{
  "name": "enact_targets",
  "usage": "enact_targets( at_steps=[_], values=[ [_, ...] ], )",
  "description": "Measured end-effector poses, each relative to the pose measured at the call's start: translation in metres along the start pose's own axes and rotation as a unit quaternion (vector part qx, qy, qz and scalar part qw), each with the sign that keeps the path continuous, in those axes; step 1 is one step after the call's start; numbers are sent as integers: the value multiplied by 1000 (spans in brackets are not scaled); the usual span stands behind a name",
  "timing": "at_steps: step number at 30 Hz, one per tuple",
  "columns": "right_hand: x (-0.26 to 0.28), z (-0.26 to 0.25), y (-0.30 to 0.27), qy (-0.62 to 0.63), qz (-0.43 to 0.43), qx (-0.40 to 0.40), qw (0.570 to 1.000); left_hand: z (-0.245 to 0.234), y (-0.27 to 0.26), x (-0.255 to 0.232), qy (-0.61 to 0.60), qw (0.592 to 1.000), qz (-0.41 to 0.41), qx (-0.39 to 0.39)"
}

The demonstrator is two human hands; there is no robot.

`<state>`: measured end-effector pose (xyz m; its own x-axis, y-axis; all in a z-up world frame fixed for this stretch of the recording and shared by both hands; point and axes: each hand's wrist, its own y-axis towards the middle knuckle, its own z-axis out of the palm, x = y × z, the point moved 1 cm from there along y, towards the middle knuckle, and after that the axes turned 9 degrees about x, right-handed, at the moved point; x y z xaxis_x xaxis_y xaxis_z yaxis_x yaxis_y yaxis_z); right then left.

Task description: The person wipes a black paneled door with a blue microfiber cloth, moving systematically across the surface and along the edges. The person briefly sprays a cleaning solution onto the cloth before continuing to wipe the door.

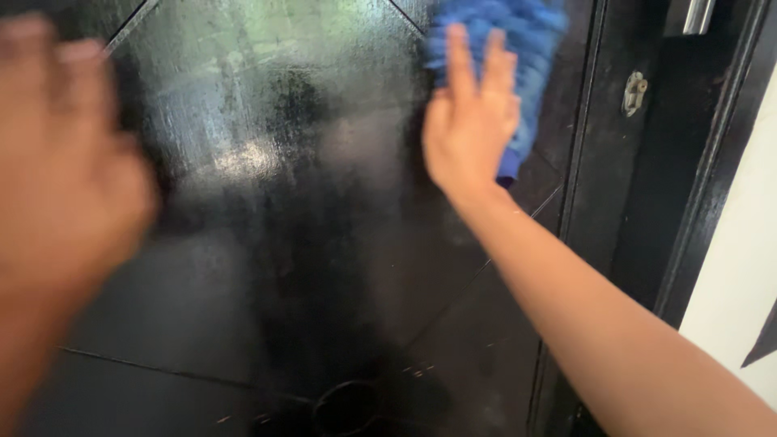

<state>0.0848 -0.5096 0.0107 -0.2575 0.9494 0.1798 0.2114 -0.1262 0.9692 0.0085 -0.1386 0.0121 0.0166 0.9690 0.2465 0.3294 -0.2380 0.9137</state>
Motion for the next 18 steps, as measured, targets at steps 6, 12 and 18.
enact_targets(
  at_steps=[6,12,18],
  values=[
    [44,-11,12,2,-110,37,993,5,68,-115,-164,967,169,-93],
    [4,-21,39,10,-136,43,990,23,101,-166,-173,966,166,-102],
    [-59,-23,62,-22,-71,15,997,41,114,-175,-141,975,141,-97]
  ],
)
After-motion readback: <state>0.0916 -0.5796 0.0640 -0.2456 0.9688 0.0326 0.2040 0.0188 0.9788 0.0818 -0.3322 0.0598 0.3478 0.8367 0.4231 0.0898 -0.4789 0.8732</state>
